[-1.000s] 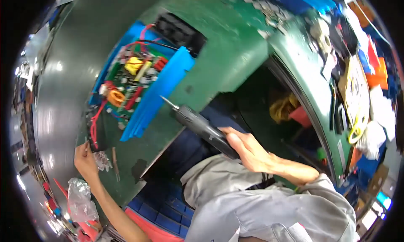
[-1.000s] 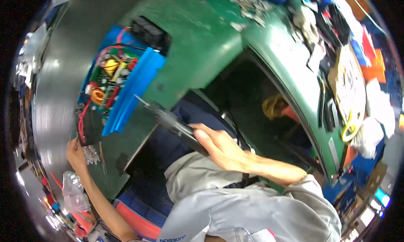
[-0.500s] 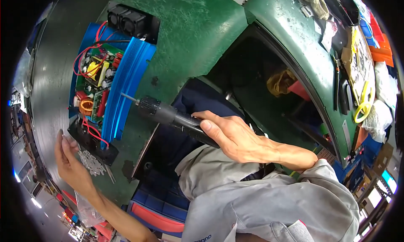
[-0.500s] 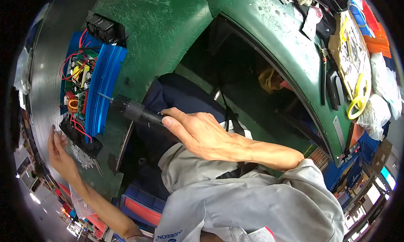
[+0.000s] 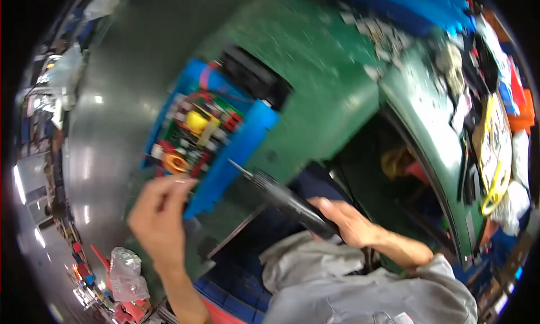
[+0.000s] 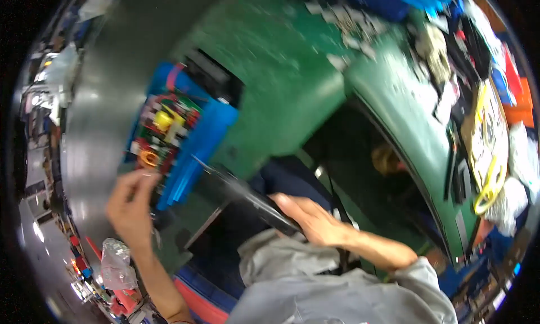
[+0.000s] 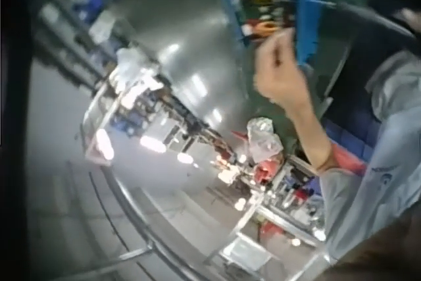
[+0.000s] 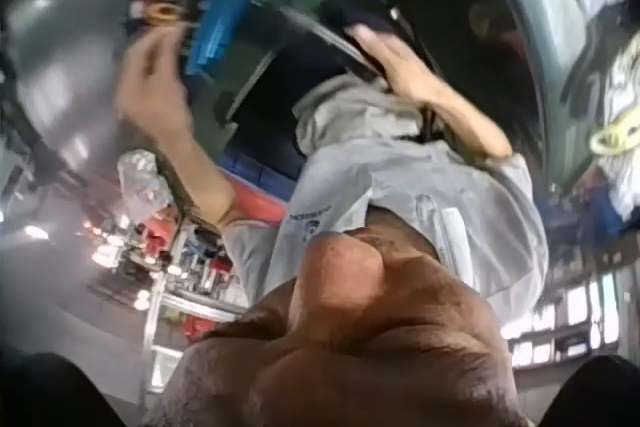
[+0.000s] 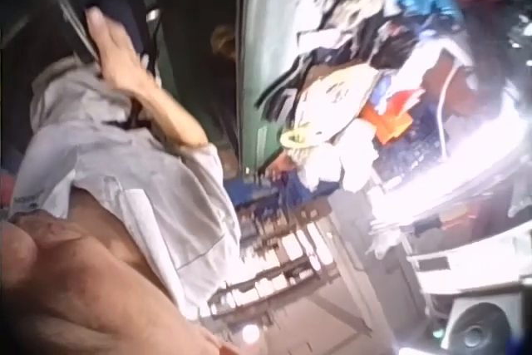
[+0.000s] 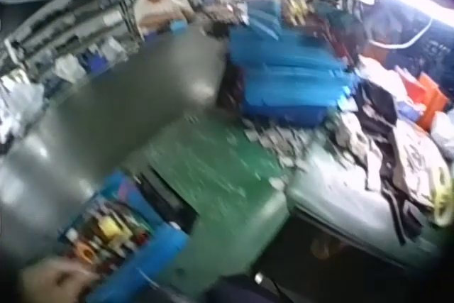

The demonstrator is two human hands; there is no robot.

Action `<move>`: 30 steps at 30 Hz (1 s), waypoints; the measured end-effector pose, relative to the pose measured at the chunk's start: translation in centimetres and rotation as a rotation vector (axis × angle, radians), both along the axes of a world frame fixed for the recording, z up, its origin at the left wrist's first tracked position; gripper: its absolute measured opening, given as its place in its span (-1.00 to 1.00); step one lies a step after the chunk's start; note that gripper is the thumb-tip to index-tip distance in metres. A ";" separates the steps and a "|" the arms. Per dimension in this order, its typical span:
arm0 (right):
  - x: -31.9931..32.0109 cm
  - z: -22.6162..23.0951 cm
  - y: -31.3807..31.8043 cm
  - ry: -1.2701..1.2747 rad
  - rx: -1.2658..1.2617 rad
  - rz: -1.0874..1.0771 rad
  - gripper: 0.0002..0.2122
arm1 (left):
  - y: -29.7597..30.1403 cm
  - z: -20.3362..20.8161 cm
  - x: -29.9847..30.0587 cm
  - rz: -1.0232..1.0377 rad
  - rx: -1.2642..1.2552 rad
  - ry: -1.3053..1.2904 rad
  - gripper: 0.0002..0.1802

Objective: Assembling components into electronic housings using an electric screwdriver on an assembly line.

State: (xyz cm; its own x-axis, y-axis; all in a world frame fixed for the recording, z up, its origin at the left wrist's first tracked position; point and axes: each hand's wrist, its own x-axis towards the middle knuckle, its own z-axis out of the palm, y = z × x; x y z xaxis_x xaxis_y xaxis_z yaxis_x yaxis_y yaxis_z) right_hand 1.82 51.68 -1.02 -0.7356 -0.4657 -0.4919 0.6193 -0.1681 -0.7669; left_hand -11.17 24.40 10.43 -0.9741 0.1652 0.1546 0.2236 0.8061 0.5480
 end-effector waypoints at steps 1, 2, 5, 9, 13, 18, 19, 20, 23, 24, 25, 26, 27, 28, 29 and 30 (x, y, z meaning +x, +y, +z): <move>0.3 -0.2 -0.5 -0.083 -0.031 -0.053 -0.36 | 0.5 -0.5 -0.3 0.007 0.021 -0.046 -0.86; 0.7 -0.4 -0.5 -0.073 -0.044 -0.040 -0.36 | 0.7 -0.7 -0.3 0.016 0.042 -0.097 -0.82; 1.0 -0.1 -0.4 -0.102 -0.069 -0.018 -0.35 | 0.7 -0.8 -0.3 -0.039 0.118 -0.175 -0.72; 1.2 0.0 -0.3 -0.122 -0.052 0.037 -0.33 | 1.6 -0.3 -0.3 -0.008 0.110 -0.108 -0.72; 0.4 0.9 0.0 -0.154 -0.052 0.066 -0.28 | 1.8 0.4 -0.9 -0.126 -0.059 -0.050 -0.81; 0.1 1.0 0.5 -0.230 -0.098 0.082 -0.25 | 1.9 -0.6 -2.1 -0.269 -0.327 0.049 -0.76; -0.1 1.3 0.5 -0.243 -0.105 0.085 -0.25 | 2.0 -1.0 -2.2 -0.263 -0.323 0.041 -0.76; -0.2 1.5 0.3 -0.253 -0.127 0.079 -0.25 | 2.1 -1.4 -2.2 -0.260 -0.342 0.088 -0.76; 0.0 1.4 0.3 -0.248 -0.144 0.082 -0.25 | 1.8 -1.9 -2.9 -0.267 -0.333 0.163 -0.76; 0.1 1.4 0.2 -0.256 -0.143 0.083 -0.25 | 1.7 -2.0 -3.1 -0.280 -0.305 0.199 -0.77; 0.2 1.4 0.0 -0.277 -0.154 0.067 -0.26 | 1.7 -2.1 -3.0 -0.266 -0.286 0.150 -0.77; 0.4 1.4 -0.1 -0.301 -0.163 0.053 -0.26 | 1.9 -2.1 -3.2 -0.265 -0.282 0.142 -0.77; 0.4 1.4 -0.1 -0.309 -0.160 0.053 -0.26 | 2.0 -1.8 -3.8 -0.291 -0.277 0.106 -0.79; 0.5 1.3 -0.1 -0.312 -0.175 0.053 -0.26 | 2.1 -1.6 -4.1 -0.317 -0.271 0.071 -0.80; 0.5 1.3 0.0 -0.313 -0.189 0.051 -0.26 | 2.1 -1.4 -4.2 -0.324 -0.250 0.017 -0.83; 0.6 1.2 0.1 -0.318 -0.187 0.050 -0.26 | 2.1 -1.6 -4.1 -0.324 -0.247 0.012 -0.83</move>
